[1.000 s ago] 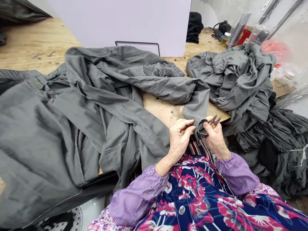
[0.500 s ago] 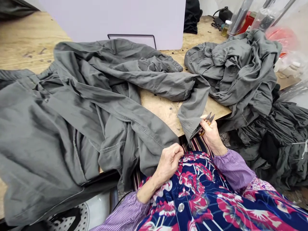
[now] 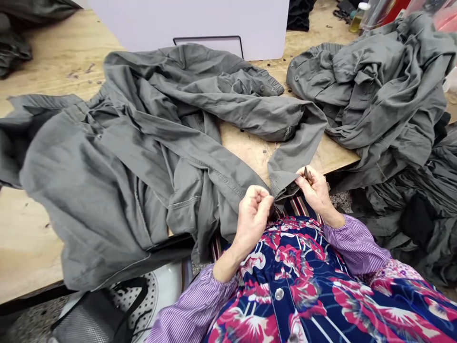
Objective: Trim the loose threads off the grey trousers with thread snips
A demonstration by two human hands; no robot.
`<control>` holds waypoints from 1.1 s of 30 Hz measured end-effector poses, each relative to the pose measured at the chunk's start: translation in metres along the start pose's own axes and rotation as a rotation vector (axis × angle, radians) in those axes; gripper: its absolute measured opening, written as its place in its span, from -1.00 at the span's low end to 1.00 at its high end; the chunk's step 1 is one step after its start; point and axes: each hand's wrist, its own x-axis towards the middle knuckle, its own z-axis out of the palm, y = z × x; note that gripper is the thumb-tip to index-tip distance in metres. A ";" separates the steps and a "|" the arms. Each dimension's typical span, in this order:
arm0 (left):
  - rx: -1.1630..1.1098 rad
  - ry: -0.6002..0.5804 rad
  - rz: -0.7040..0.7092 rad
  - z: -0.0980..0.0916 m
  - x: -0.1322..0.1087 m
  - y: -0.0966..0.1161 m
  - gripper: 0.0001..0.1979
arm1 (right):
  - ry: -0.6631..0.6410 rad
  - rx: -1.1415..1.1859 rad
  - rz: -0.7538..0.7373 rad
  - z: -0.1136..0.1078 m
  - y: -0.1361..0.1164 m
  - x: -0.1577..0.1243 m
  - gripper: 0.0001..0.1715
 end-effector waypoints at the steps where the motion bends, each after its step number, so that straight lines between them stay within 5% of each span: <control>1: 0.138 0.021 0.052 0.002 0.005 0.000 -0.83 | -0.015 -0.025 -0.022 0.002 -0.006 0.000 -0.84; 4: 0.498 0.035 0.264 0.003 0.021 0.003 -0.84 | -0.057 -0.100 -0.098 0.010 -0.020 -0.001 -0.87; 7: 0.605 0.082 0.363 -0.001 0.036 0.009 -0.84 | -0.112 -0.279 -0.217 0.013 -0.023 -0.003 -0.97; 12: 0.095 -0.062 0.008 -0.010 0.041 0.013 -0.88 | -0.174 -0.672 -0.238 -0.002 -0.009 0.003 -0.82; 15: -0.125 -0.187 -0.243 -0.013 0.038 0.011 -0.84 | -0.229 -0.545 -0.112 -0.015 -0.001 0.011 -0.90; 17: -0.135 -0.206 -0.264 -0.017 0.037 0.009 -0.81 | -0.268 -0.382 -0.037 -0.021 0.001 0.016 -0.92; 23: 0.320 -0.045 0.128 -0.037 0.034 0.005 -0.73 | -0.255 -0.237 0.036 -0.021 0.001 0.044 -0.86; 28: 0.779 -0.027 0.456 -0.044 0.023 0.012 -0.69 | -0.268 -0.415 -0.191 -0.007 -0.016 0.080 -0.80; 33: 1.172 0.154 0.671 -0.039 0.025 0.021 -0.50 | -0.344 -0.516 -0.386 0.015 -0.043 0.104 -0.78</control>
